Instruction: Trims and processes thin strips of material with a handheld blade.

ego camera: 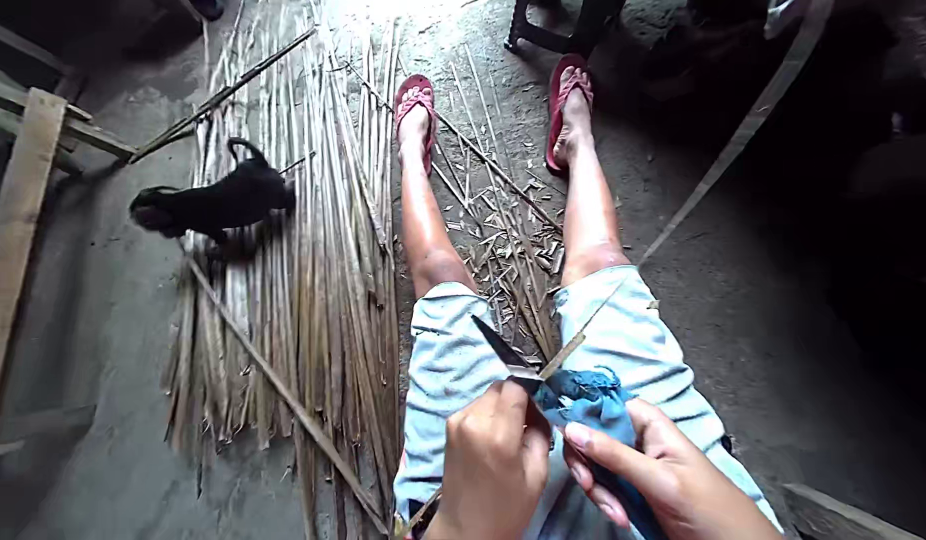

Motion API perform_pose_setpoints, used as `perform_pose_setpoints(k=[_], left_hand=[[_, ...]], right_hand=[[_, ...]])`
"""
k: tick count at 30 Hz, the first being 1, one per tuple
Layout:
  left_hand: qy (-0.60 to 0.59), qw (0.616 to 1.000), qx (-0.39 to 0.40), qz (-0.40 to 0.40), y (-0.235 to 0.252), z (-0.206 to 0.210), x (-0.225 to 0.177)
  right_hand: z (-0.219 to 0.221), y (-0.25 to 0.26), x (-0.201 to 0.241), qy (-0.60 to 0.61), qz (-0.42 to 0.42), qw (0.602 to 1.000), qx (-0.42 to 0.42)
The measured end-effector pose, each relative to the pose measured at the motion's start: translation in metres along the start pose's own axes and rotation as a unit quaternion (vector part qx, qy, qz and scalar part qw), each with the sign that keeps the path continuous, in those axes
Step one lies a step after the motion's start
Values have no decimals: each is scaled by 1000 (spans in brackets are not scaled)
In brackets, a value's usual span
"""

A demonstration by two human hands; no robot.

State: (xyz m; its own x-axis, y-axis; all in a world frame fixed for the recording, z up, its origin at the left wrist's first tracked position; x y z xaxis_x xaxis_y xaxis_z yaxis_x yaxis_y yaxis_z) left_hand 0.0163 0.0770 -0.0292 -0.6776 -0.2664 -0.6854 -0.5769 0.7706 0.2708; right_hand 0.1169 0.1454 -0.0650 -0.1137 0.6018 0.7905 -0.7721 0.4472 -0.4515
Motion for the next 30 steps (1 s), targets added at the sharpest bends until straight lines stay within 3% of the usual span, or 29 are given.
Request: perform_pose_setpoints(k=[5,11,15,30], left_hand=[[-23,999,-40,-6,-1,-3,1],[-21,994,-102,-18,-6,-6,7],[-11,992,-126,-18,-10,-14,10],[4,991,-131,1,-18,-16,7]], right_hand=[[-5,1,-3,-28,-5,999,22],[7,3,-9,32,46,994,89],[16,-2,-10,73,68,993,70],[15,10,-14,66,16,998,-3]])
Point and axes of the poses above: each hand's wrist, its own y-axis towards the middle knuckle, its own z-axis out of the palm, x = y × z, the point moved 9 cm from there along y, towards the middle knuckle, and after that the axes turned 3 degrees about -z, right-handed, at the moved point
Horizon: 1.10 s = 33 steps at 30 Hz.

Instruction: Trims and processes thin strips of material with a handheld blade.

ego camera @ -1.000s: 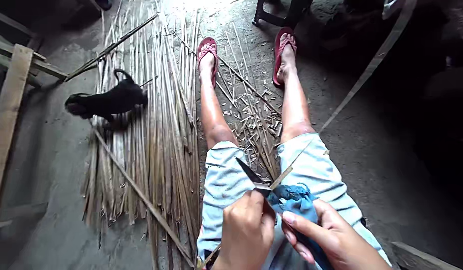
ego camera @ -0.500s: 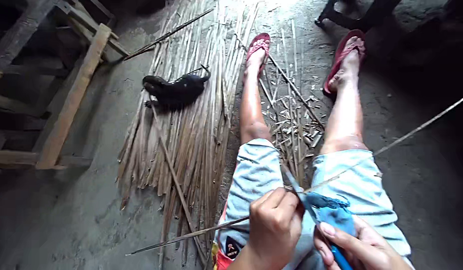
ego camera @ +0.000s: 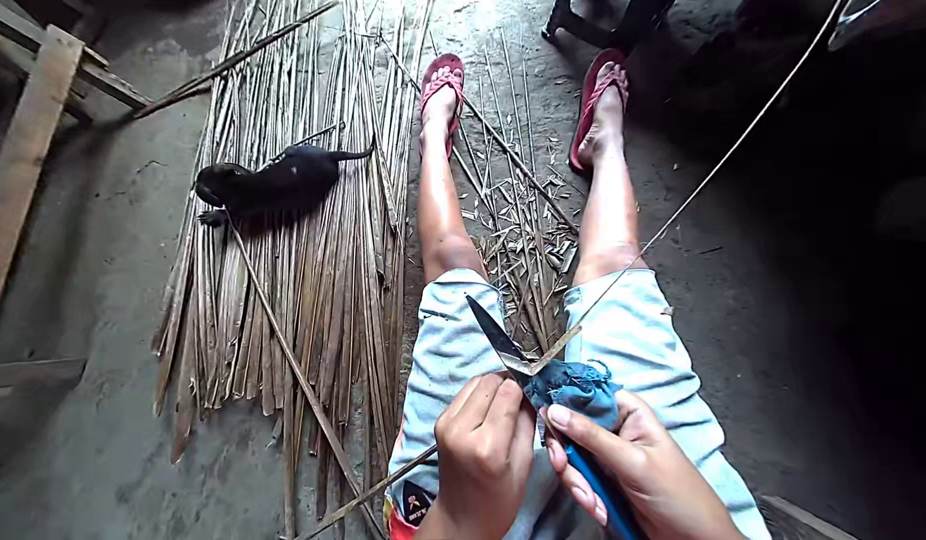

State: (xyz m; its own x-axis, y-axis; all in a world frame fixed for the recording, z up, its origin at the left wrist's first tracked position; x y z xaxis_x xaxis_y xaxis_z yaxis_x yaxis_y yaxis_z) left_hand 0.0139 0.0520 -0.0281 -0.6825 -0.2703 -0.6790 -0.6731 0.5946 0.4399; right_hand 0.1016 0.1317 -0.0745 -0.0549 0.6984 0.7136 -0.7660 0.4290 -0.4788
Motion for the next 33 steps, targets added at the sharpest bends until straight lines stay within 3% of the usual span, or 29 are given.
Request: perform_pose_setpoints(k=[9,19,27,33], left_hand=[[4,1000,-3,-17,-3,-1,4],[18,1000,-4,-19,-7,-3,3],[41,999,-16,-3,-8,-9,-2],[52,998,-23,-33,-8,-20,7]], right_hand=[[-4,10,0,-45,-67,997,13],[-10,9,8,-139,-146,978,-53],[-20,20,23,-47,-74,995,-49],[-64,30,79,-142,-183,962,-143]])
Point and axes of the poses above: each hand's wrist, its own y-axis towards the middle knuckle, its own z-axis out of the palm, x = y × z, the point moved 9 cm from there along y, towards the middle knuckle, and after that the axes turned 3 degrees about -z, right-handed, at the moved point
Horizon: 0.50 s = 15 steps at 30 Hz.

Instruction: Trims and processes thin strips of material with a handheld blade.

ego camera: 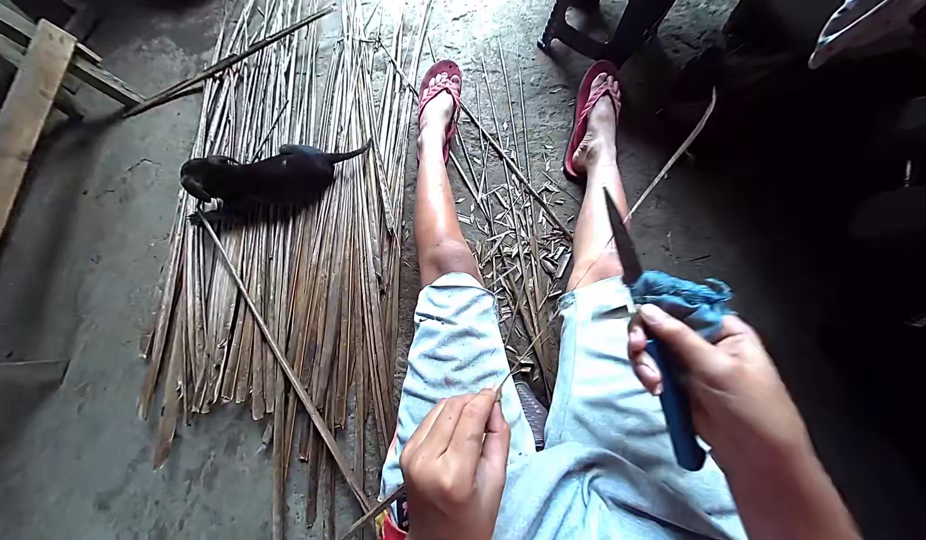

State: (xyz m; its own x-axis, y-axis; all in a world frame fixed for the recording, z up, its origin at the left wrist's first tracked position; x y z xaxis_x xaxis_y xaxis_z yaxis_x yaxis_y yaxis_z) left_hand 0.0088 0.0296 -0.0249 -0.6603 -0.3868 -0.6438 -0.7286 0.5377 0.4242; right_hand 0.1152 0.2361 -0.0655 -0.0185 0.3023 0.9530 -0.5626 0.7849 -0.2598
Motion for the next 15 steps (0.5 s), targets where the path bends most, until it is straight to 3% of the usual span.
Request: perform_pose_setpoints(k=[3,9,15], left_hand=[[-9,1000,1,-11,1,2,2],[-33,999,5,8,3,6,-6],[-27,999,5,30,4,5,-8]], right_hand=[[11,-11,3,-9,2,996,87],[63,-57,-29,92,123,958,241],[77,-60,-37,132,142,947,255]])
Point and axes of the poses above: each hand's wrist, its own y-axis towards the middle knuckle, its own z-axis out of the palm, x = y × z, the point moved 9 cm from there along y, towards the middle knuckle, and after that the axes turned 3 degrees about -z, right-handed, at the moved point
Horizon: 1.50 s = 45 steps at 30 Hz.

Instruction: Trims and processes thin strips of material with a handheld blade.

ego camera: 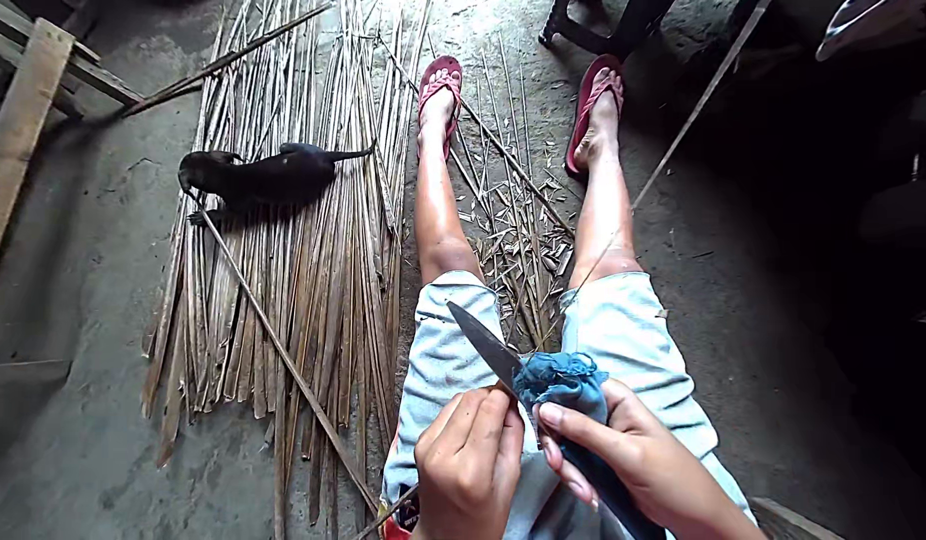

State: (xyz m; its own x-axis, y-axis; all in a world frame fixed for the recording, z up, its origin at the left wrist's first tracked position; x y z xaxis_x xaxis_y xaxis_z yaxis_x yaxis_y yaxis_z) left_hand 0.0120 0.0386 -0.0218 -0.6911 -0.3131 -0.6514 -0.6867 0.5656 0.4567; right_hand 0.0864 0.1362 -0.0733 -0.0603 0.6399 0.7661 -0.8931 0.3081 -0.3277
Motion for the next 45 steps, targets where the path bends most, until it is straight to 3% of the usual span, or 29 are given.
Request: perform_pose_setpoints(k=[4,10,13,17,23,30,34,39,45], left_hand=[[-3,1000,1,4,-1,1,-3],[-8,1000,8,-4,-6,-1,0],[-32,999,16,-15,-7,1,2],[-31,999,16,-10,-4,4,-1],[-6,1000,12,10,-3,1,-7],[-12,1000,21,10,-10,-2,-7],[-18,1000,19,13,-9,0,-8],[-10,1000,18,10,-7,1,-8],[-14,1000,16,22,-8,3,-8]], right_hand=[[-11,3,15,-19,-33,999,-25],[-45,5,62,-69,-95,980,-161],[-42,3,51,-79,-88,990,-82],[-8,-4,5,-29,11,999,27],[-8,3,11,-6,-20,1000,9],[-43,4,66,-44,-72,983,-166],[-35,6,47,-20,-66,996,-54],[-12,3,8,29,-13,999,5],[-11,-1,3,52,-24,998,-14]])
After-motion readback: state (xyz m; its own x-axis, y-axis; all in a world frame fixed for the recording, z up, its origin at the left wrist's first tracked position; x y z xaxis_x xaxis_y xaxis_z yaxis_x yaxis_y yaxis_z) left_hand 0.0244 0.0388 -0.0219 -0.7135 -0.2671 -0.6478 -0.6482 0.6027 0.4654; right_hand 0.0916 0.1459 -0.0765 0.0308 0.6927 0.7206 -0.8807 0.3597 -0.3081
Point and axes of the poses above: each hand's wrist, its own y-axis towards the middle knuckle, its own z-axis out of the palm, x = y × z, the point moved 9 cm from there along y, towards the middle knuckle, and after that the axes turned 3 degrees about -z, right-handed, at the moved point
